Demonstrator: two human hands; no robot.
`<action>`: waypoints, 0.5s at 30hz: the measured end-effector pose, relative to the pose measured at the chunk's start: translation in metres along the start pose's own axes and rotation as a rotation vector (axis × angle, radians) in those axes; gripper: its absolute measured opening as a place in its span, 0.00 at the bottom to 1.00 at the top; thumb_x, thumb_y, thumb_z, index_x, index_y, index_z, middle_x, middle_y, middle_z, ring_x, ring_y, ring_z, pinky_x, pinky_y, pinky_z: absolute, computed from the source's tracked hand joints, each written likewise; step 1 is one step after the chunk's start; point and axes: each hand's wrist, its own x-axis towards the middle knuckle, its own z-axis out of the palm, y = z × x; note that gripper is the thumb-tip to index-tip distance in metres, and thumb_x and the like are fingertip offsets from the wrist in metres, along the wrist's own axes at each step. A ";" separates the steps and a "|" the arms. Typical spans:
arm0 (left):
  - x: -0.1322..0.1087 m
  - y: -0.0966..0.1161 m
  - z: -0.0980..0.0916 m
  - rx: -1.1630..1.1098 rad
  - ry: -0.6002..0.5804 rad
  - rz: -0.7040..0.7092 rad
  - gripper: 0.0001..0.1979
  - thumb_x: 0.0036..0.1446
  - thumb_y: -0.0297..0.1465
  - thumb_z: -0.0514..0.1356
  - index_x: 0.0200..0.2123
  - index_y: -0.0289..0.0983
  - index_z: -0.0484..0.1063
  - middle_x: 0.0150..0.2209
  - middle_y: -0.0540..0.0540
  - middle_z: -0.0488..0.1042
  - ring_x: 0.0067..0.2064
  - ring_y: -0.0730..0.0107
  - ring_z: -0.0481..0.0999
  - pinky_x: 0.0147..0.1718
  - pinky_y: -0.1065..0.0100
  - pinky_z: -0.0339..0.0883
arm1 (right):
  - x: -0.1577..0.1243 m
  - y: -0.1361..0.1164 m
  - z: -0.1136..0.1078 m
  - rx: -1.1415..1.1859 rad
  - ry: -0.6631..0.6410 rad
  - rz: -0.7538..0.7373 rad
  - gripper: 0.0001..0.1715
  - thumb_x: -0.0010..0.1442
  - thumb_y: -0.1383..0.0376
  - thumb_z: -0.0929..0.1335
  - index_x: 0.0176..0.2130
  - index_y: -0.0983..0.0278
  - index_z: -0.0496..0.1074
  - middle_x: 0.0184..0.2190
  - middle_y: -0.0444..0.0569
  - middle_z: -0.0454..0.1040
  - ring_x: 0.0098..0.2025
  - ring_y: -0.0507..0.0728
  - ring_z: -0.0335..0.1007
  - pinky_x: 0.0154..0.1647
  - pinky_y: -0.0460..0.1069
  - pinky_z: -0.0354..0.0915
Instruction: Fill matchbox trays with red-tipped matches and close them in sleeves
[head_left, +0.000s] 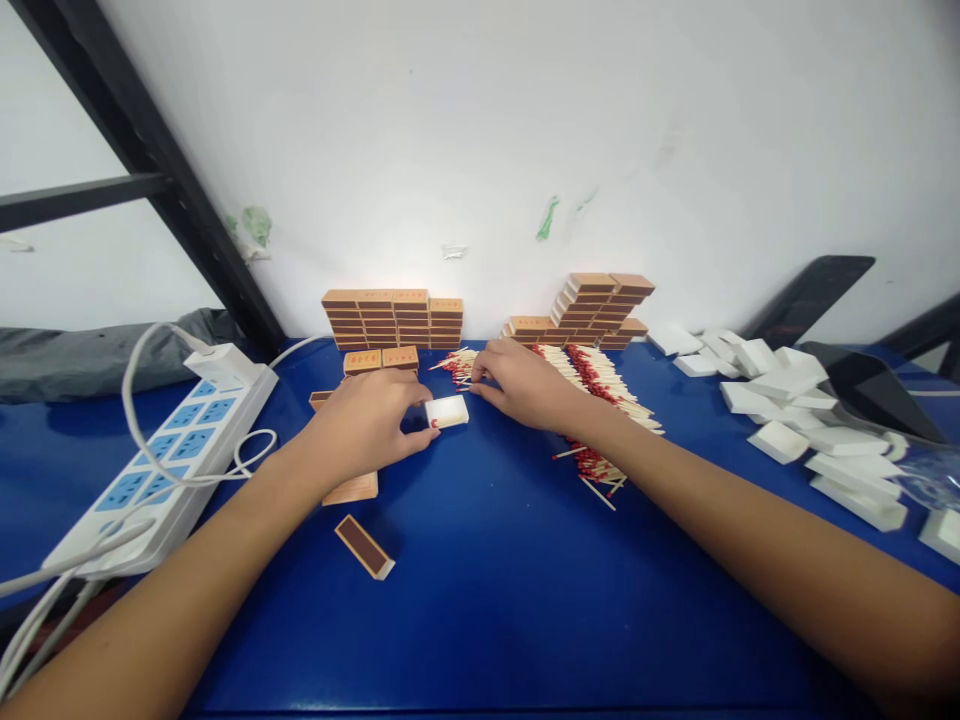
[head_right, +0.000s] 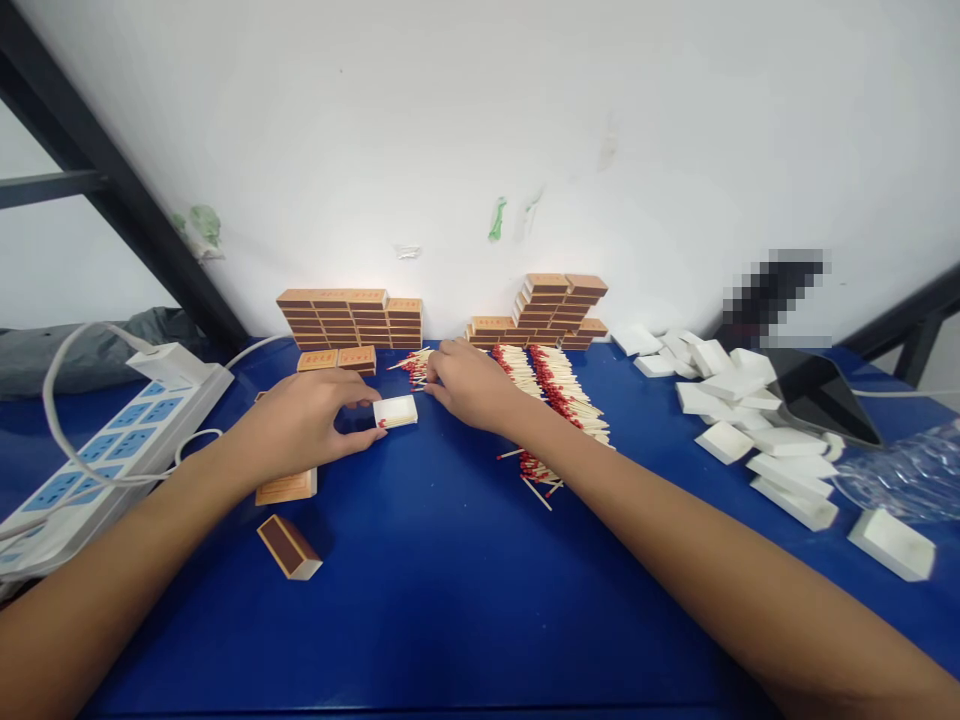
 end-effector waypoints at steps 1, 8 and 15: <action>0.000 0.000 0.000 0.004 -0.001 0.002 0.14 0.63 0.39 0.68 0.48 0.39 0.83 0.45 0.43 0.84 0.48 0.53 0.82 0.41 0.59 0.71 | 0.000 0.000 0.001 0.002 0.003 0.008 0.05 0.71 0.66 0.70 0.43 0.67 0.77 0.44 0.56 0.76 0.50 0.62 0.69 0.51 0.54 0.63; 0.000 -0.001 0.000 0.012 0.013 0.011 0.13 0.63 0.40 0.68 0.47 0.40 0.83 0.45 0.44 0.84 0.47 0.54 0.82 0.40 0.60 0.70 | 0.001 0.003 0.001 0.029 -0.027 -0.002 0.07 0.72 0.68 0.70 0.40 0.66 0.78 0.41 0.54 0.77 0.47 0.60 0.70 0.49 0.53 0.62; 0.000 -0.002 0.001 0.009 0.019 0.025 0.13 0.63 0.39 0.67 0.47 0.40 0.83 0.44 0.45 0.84 0.46 0.55 0.83 0.38 0.61 0.69 | -0.003 -0.015 -0.031 0.105 -0.115 0.006 0.08 0.71 0.70 0.69 0.39 0.65 0.78 0.41 0.53 0.78 0.45 0.59 0.71 0.46 0.51 0.63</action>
